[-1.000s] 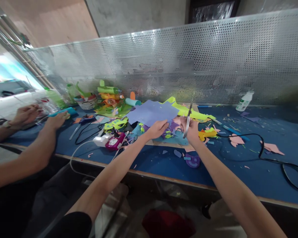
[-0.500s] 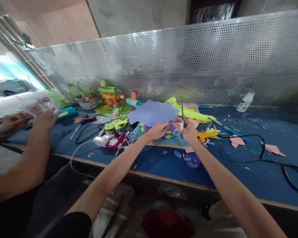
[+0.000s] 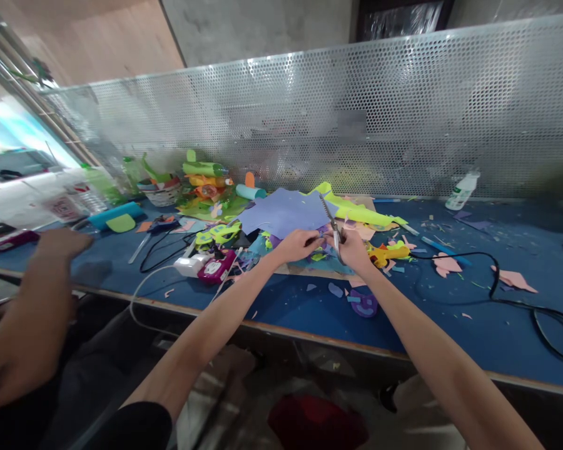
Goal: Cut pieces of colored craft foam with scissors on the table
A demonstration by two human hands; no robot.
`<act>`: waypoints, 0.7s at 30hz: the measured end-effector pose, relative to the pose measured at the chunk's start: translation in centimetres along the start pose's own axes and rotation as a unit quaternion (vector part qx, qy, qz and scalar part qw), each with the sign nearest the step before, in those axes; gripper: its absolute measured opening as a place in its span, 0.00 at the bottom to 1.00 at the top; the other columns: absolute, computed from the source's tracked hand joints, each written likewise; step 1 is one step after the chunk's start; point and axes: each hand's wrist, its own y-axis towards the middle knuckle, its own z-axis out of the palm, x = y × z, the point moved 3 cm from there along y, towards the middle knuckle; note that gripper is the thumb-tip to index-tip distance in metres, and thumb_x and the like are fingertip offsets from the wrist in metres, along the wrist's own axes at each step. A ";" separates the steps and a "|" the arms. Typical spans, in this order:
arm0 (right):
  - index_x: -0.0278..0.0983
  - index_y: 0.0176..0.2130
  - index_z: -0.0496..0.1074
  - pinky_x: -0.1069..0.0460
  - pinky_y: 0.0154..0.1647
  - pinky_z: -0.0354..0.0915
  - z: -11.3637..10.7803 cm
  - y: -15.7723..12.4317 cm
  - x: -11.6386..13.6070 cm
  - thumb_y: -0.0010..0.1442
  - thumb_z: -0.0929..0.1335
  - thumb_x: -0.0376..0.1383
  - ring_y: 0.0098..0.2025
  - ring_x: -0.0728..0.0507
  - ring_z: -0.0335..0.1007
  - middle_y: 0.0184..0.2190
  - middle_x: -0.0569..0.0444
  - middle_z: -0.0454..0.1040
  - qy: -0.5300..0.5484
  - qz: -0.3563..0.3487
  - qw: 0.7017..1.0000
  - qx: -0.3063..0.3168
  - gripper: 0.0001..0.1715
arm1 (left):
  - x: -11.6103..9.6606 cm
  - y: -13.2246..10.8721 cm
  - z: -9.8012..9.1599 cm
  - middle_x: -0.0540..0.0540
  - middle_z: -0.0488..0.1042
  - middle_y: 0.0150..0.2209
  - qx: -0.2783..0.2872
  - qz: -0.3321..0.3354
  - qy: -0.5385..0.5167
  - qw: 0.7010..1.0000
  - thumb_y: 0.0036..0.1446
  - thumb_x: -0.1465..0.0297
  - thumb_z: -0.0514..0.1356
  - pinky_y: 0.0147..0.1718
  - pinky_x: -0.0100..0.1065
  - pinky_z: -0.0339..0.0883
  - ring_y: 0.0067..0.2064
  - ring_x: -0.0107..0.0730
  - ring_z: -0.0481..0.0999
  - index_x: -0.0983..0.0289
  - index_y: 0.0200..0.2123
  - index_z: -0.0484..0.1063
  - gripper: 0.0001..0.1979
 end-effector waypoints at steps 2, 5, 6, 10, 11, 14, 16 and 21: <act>0.36 0.28 0.79 0.50 0.29 0.64 -0.1 0.0 -0.1 0.46 0.76 0.50 0.27 0.44 0.69 0.21 0.55 0.75 -0.009 0.011 1.000 -0.016 0.19 | 0.1 0.0 -0.3 0.53 0.75 0.28 -0.009 -0.023 0.008 1.000 0.72 0.55 0.47 0.31 0.33 0.58 0.30 0.33 0.72 0.62 0.37 0.73 0.22; 0.36 0.28 0.78 0.51 0.28 0.62 -0.2 0.0 -0.4 0.45 0.76 0.51 0.26 0.45 0.68 0.20 0.56 0.74 0.001 0.021 0.998 -0.051 0.20 | 0.5 -0.1 -0.5 0.54 0.76 0.29 -0.029 -0.068 0.016 0.997 0.72 0.53 0.47 0.31 0.33 0.59 0.31 0.35 0.74 0.61 0.40 0.75 0.23; 0.36 0.28 0.79 0.51 0.27 0.62 -0.2 0.0 -0.5 0.45 0.76 0.51 0.26 0.45 0.67 0.20 0.56 0.73 0.009 0.026 0.998 -0.064 0.21 | 0.7 -0.2 -0.5 0.54 0.77 0.29 -0.033 -0.079 0.016 0.996 0.72 0.52 0.47 0.31 0.33 0.60 0.31 0.36 0.75 0.61 0.42 0.76 0.24; 0.36 0.34 0.78 0.53 0.20 0.56 -0.4 0.1 -0.7 0.51 0.73 0.54 0.19 0.50 0.58 0.17 0.59 0.68 0.064 0.047 0.991 -0.109 0.24 | 1.5 -0.2 0.3 0.55 0.82 0.39 0.011 -0.093 -0.013 0.995 0.71 0.53 0.49 0.37 0.34 0.67 0.38 0.37 0.79 0.59 0.50 0.76 0.22; 0.36 0.35 0.78 0.53 0.19 0.55 -0.5 0.1 -0.7 0.52 0.72 0.55 0.18 0.51 0.55 0.16 0.60 0.66 0.083 0.051 0.988 -0.117 0.25 | 1.7 -0.2 0.6 0.55 0.82 0.42 0.033 -0.091 -0.020 0.995 0.71 0.54 0.49 0.41 0.35 0.68 0.41 0.38 0.80 0.58 0.52 0.76 0.22; 0.37 0.34 0.75 0.53 0.16 0.55 -0.8 0.2 -0.1 0.53 0.72 0.55 0.16 0.52 0.54 0.17 0.61 0.66 0.145 0.051 0.979 -0.134 0.24 | 2.2 -0.2 1.3 0.59 0.77 0.59 0.082 -0.094 0.004 0.992 0.70 0.52 0.50 0.57 0.43 0.66 0.58 0.46 0.76 0.58 0.61 0.71 0.26; 0.37 0.32 0.74 0.54 0.15 0.56 -1.0 0.2 0.3 0.50 0.74 0.54 0.16 0.53 0.55 0.19 0.60 0.68 0.203 0.051 0.967 -0.142 0.23 | 2.4 -0.3 1.7 0.63 0.66 0.68 0.099 -0.119 0.038 0.987 0.68 0.48 0.50 0.65 0.51 0.57 0.67 0.54 0.66 0.60 0.68 0.62 0.33; 0.37 0.31 0.74 0.56 0.12 0.55 -1.2 0.2 0.3 0.45 0.78 0.53 0.15 0.54 0.56 0.17 0.63 0.65 0.283 0.070 0.945 -0.147 0.25 | 3.0 -0.5 2.2 0.70 0.58 0.72 0.082 -0.222 0.062 0.970 0.66 0.41 0.44 0.70 0.57 0.46 0.74 0.59 0.53 0.66 0.72 0.53 0.44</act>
